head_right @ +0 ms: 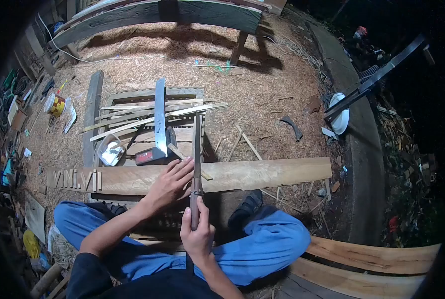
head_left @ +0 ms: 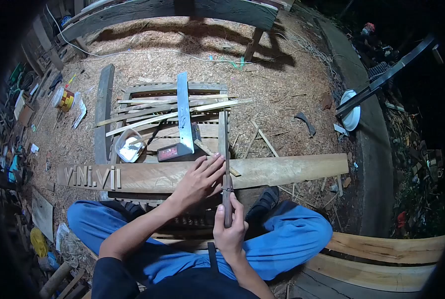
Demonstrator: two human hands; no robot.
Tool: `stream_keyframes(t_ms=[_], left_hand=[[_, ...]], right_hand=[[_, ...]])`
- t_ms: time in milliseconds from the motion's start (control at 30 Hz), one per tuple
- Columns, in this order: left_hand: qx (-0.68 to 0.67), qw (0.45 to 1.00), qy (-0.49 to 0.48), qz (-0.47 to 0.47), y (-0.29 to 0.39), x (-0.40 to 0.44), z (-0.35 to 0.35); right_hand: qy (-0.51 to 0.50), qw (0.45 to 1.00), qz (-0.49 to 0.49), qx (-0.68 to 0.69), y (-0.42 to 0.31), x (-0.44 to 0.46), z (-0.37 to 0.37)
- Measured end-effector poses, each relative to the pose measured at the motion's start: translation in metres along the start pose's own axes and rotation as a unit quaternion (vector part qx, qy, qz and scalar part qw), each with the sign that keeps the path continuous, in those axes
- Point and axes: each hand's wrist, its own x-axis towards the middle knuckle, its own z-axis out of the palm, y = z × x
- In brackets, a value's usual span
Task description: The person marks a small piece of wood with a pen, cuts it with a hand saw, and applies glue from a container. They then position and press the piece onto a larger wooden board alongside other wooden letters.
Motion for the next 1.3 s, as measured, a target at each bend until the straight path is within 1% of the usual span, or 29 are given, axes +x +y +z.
stream_keyframes(t_ms=[100,167,233,433,467,567,633,667,700,767,833,900,933,1033,1167,1300], left_hand=[[0.004,1.000,-0.012,-0.004,-0.002,0.000,-0.004],[0.002,1.000,0.001,-0.009,-0.001,0.001,0.002],[-0.001,1.000,0.000,-0.004,-0.001,0.000,0.002],[0.005,1.000,0.002,-0.008,-0.001,0.001,0.002],[0.005,1.000,0.012,-0.007,-0.001,0.001,0.004],[0.003,1.000,-0.002,-0.006,0.001,0.000,-0.002],[0.003,1.000,0.007,0.000,-0.001,0.002,-0.002],[0.006,1.000,0.006,-0.004,-0.001,0.002,0.000],[0.009,1.000,0.003,-0.008,0.000,0.002,0.002],[0.022,1.000,0.004,-0.002,0.000,-0.001,0.004],[0.001,1.000,0.009,0.001,-0.001,0.000,0.001],[0.001,1.000,0.013,-0.001,0.000,0.001,0.003],[0.008,1.000,0.007,-0.003,0.000,0.002,0.001],[0.012,1.000,0.000,-0.002,-0.001,0.001,0.000],[0.014,1.000,0.001,-0.001,0.000,0.002,0.002],[0.015,1.000,0.004,-0.001,-0.001,-0.001,0.000]], right_hand=[[-0.006,0.999,0.025,0.026,0.004,-0.010,-0.001],[-0.004,0.999,0.023,0.029,0.009,-0.007,-0.001],[0.003,1.000,0.001,0.016,0.005,-0.001,0.001],[-0.006,1.000,0.018,0.014,0.005,-0.008,-0.002],[-0.002,1.000,0.007,0.010,0.004,-0.004,0.000],[0.008,1.000,-0.013,0.004,0.001,-0.007,0.000],[-0.023,0.999,0.038,0.002,0.003,-0.012,-0.006],[0.010,1.000,-0.010,0.001,0.007,-0.010,-0.001],[0.010,1.000,-0.009,0.000,0.006,-0.009,-0.001],[-0.002,1.000,0.012,0.004,0.002,-0.010,-0.001],[0.005,1.000,-0.001,0.010,0.003,-0.014,-0.001],[-0.016,0.999,0.040,0.016,0.003,-0.015,-0.007],[0.012,1.000,-0.014,0.013,0.006,-0.009,-0.003],[0.000,1.000,0.015,0.009,-0.003,-0.006,-0.002],[0.009,1.000,0.007,0.027,0.008,-0.009,-0.002],[-0.002,0.999,0.035,0.017,0.002,-0.007,-0.003]])
